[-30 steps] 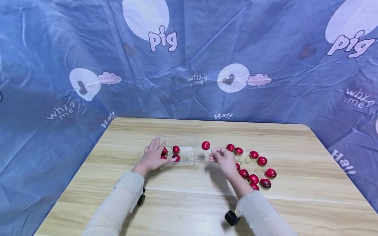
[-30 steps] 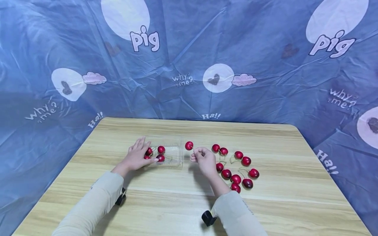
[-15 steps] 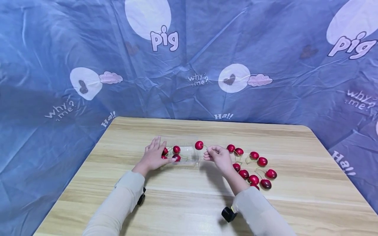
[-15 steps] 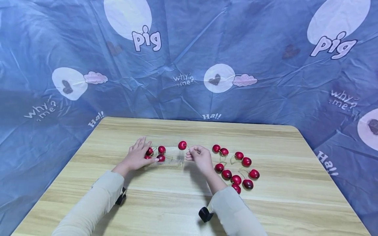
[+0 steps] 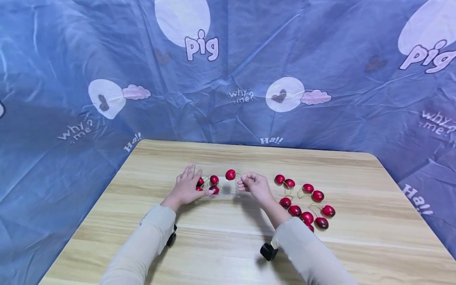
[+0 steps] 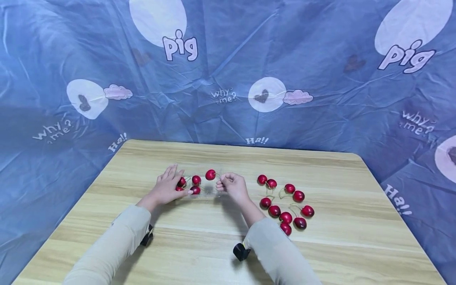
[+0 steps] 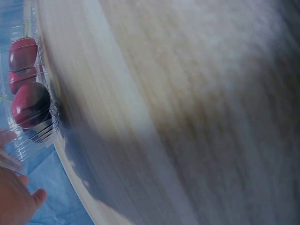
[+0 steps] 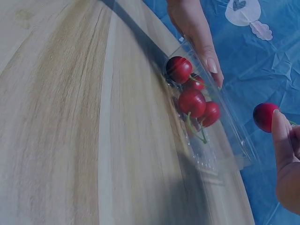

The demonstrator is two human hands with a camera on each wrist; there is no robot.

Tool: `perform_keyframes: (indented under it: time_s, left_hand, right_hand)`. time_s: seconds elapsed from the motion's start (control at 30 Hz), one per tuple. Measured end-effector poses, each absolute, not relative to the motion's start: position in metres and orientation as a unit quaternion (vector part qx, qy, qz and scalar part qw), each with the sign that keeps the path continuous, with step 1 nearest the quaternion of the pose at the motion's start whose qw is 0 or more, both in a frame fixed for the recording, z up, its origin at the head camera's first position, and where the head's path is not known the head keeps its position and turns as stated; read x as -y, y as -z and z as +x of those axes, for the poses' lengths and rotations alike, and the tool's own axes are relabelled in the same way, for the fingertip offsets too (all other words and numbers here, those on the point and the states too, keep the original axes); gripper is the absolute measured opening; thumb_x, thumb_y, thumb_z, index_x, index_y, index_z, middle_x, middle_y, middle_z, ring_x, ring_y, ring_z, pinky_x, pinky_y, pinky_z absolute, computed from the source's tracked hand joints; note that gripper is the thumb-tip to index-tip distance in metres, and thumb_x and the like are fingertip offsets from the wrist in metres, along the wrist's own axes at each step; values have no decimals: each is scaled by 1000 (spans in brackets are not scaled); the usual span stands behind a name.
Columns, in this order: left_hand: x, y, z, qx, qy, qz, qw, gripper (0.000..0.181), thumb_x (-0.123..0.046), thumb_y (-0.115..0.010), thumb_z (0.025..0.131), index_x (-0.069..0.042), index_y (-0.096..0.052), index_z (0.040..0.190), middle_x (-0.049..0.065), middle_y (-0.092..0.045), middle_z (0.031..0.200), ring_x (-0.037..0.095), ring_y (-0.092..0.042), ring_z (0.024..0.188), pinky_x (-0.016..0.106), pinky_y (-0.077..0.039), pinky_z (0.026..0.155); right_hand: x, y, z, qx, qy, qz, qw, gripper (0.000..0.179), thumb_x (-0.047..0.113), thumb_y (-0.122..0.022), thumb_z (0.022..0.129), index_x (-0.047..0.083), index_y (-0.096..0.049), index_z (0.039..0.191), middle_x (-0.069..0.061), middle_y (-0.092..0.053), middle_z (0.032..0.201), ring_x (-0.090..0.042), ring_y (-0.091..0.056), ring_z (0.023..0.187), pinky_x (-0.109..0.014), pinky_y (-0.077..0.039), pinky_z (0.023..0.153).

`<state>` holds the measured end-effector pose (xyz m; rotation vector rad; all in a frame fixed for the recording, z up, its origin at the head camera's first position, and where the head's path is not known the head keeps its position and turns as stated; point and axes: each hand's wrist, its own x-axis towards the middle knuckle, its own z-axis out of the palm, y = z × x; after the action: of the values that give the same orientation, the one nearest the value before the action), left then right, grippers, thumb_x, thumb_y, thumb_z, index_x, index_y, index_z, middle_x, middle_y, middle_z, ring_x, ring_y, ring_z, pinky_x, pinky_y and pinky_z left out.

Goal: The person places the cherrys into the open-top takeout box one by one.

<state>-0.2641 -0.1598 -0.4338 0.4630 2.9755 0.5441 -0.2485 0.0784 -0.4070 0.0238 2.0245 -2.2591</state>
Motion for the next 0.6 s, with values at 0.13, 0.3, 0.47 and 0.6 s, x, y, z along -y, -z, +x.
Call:
perform_keyframes:
  time_s: [0.13,0.3,0.47,0.6]
  left_hand:
    - [160,431,-263,-972,-176,150,47,100,-76,-37,66,-8,-21,138,15,0,143,28,5,129,53,-7,98]
    - [160,430,-263,-973,-171,148,49,98,-75,-39,67,-8,-21,137,15,0,143,29,5,129,53,-8,98]
    - [159,430,-264,-974,-165,148,49,97,-73,-40,68,-8,-22,137,16,-1,143,29,4,129,53,-8,98]
    - [159,429,-265,-974,-164,149,48,96,-73,-41,69,-8,-22,137,16,-1,143,29,5,129,54,-8,97]
  right_hand:
    - [-73,418,-259,-651,757,-25,59,16,-6,-43,86,-21,-47,90,-12,-60,68,-13,-58,60,-27,-50,61]
    - [-61,406,-258,-658,749,1,77,17,-7,-43,86,-22,-45,92,-10,-59,66,-12,-58,58,-26,-50,61]
    - [-52,402,-265,-661,745,19,89,17,-6,-44,86,-21,-46,93,-11,-59,67,-12,-58,57,-25,-50,61]
    - [-45,402,-271,-657,747,29,95,18,-5,-44,86,-21,-47,94,-10,-58,65,-12,-58,56,-25,-50,60]
